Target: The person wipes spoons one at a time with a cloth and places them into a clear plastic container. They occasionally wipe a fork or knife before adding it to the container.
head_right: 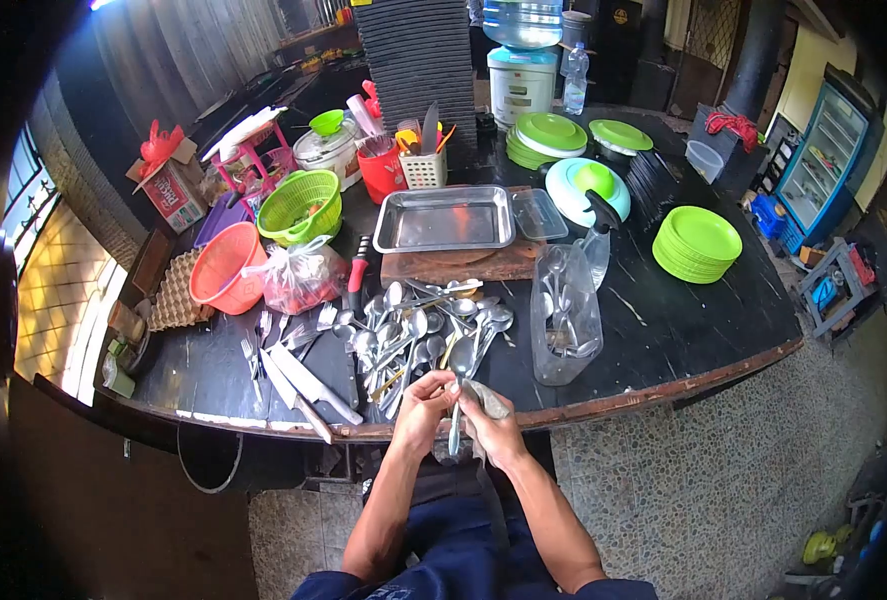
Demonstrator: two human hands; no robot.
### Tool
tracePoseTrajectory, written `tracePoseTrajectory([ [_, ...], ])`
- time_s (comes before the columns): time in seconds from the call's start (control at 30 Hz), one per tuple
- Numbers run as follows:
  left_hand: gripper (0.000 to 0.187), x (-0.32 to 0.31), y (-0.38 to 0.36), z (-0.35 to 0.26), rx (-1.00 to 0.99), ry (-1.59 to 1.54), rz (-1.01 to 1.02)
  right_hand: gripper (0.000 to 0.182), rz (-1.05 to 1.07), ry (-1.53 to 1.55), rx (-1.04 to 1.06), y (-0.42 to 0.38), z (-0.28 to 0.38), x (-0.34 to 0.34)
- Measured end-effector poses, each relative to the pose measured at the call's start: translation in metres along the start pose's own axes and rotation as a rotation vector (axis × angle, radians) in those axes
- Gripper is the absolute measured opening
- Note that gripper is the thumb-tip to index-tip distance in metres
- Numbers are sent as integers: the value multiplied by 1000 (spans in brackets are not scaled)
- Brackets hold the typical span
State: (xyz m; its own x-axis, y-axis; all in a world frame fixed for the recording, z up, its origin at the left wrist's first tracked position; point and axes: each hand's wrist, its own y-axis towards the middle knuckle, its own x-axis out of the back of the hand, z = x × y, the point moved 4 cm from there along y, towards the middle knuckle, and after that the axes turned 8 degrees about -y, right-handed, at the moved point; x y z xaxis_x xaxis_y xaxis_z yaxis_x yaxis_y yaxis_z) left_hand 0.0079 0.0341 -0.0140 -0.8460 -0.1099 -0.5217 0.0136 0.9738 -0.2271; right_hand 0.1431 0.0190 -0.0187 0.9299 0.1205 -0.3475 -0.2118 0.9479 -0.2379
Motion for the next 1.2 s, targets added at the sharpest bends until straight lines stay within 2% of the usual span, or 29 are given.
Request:
tracePoseTrajectory([
  [0.07,16,1,-3,-1,80,-60,4,17,25,-1,28,-3,-2,6],
  [0.13,9,-5,0,-6,44,-22,-58,14,97,-207,101,-12,4,3],
  [0.27,8,-8,11,-16,-73,96,37,17,-43,-423,274,-19,4,3],
  [0.4,10,-24,27,-51,-244,236,33,19,-86,-517,294,-31,7,10],
  [0.47,9,-47,30,-75,-362,250,59,20,-126,-515,327,-38,13,11],
  [0.57,10,-86,36,-100,-398,179,215,22,-151,-500,330,-41,13,14],
  [0.6,9,-101,39,-107,-474,250,230,22,-155,-497,332,-41,8,15],
  [0.7,12,-148,43,-119,-514,289,363,25,-104,-559,233,-40,-6,15],
  [0.8,27,-187,55,-111,-645,562,487,26,-75,-589,253,-40,-10,11],
  [0.87,29,-203,71,-91,-740,743,617,30,-48,-613,225,-42,-7,9],
  [0.93,31,-212,84,-66,-699,924,781,37,-21,-635,212,-39,-18,11],
  [0.97,31,-212,93,-50,-757,929,916,41,-7,-623,178,-40,-19,13],
  [1.0,31,-213,95,-39,-632,1016,1001,41,-13,-624,182,-40,-19,15],
  [1.1,33,-214,97,-18,-546,1104,1016,43,0,-616,187,-42,-22,17],
  [1.2,33,-215,94,-17,-641,1075,979,44,-35,-656,180,-42,-24,21],
])
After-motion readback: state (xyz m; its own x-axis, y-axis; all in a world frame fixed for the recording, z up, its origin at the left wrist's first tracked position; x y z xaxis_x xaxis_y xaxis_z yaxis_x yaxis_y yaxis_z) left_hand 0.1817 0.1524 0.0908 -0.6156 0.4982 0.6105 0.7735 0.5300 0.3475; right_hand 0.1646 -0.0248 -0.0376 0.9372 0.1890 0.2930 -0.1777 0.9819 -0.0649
